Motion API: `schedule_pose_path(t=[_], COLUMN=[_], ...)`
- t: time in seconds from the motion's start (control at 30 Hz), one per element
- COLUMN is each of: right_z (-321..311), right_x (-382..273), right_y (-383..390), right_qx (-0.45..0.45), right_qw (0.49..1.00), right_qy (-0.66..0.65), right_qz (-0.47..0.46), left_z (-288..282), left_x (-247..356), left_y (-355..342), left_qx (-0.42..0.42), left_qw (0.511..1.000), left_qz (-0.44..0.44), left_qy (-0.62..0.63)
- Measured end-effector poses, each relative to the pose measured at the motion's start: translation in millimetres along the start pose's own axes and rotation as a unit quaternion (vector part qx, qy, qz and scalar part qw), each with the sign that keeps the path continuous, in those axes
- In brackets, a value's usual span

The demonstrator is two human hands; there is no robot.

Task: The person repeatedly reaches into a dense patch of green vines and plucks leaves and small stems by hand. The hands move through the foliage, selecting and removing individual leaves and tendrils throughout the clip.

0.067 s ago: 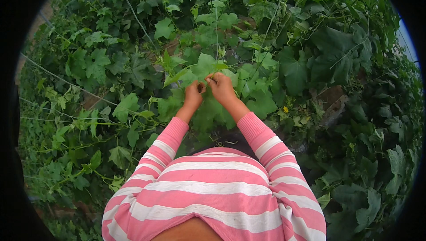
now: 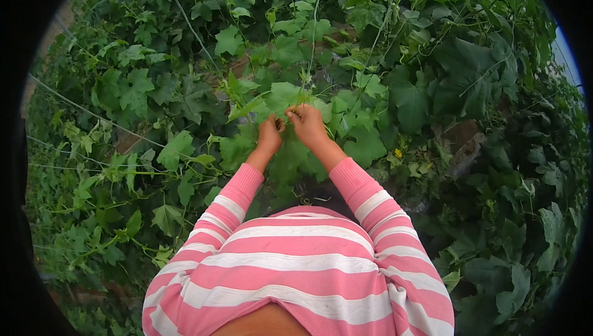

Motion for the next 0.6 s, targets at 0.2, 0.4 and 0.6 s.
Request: schedule_pose_path(t=[0.2, 0.4, 0.6], right_z=[-5.8, -18.2, -3.1], right_x=[1.6, -11.7, -25.3], right_y=[-8.1, -16.9, -18.2], right_qx=[0.004, -0.001, -0.016], right_qw=[1.0, 0.993, 0.989], right_qy=[-0.023, 0.112, 0.112], right_qz=[0.011, -0.027, -0.095], left_z=[42.8, -25.1, -73.4], left_x=[-76.6, 22.0, 129.2], left_y=[54.0, 42.4, -20.1], left_qx=[-0.39, -0.424, -0.015], left_qw=[0.91, 0.894, 0.988], left_qz=[-0.085, -0.083, 0.079], left_qy=[-0.109, -0.122, 0.134])
Point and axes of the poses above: each hand's wrist, its own y-axis away from the middle knuckle, its own z-axis out of the palm, x = y × z, the point moved 8 cm from there along -y, towards the middle knuckle, and after that the axes turned 5 degrees about -y, right-handed, at the moved point
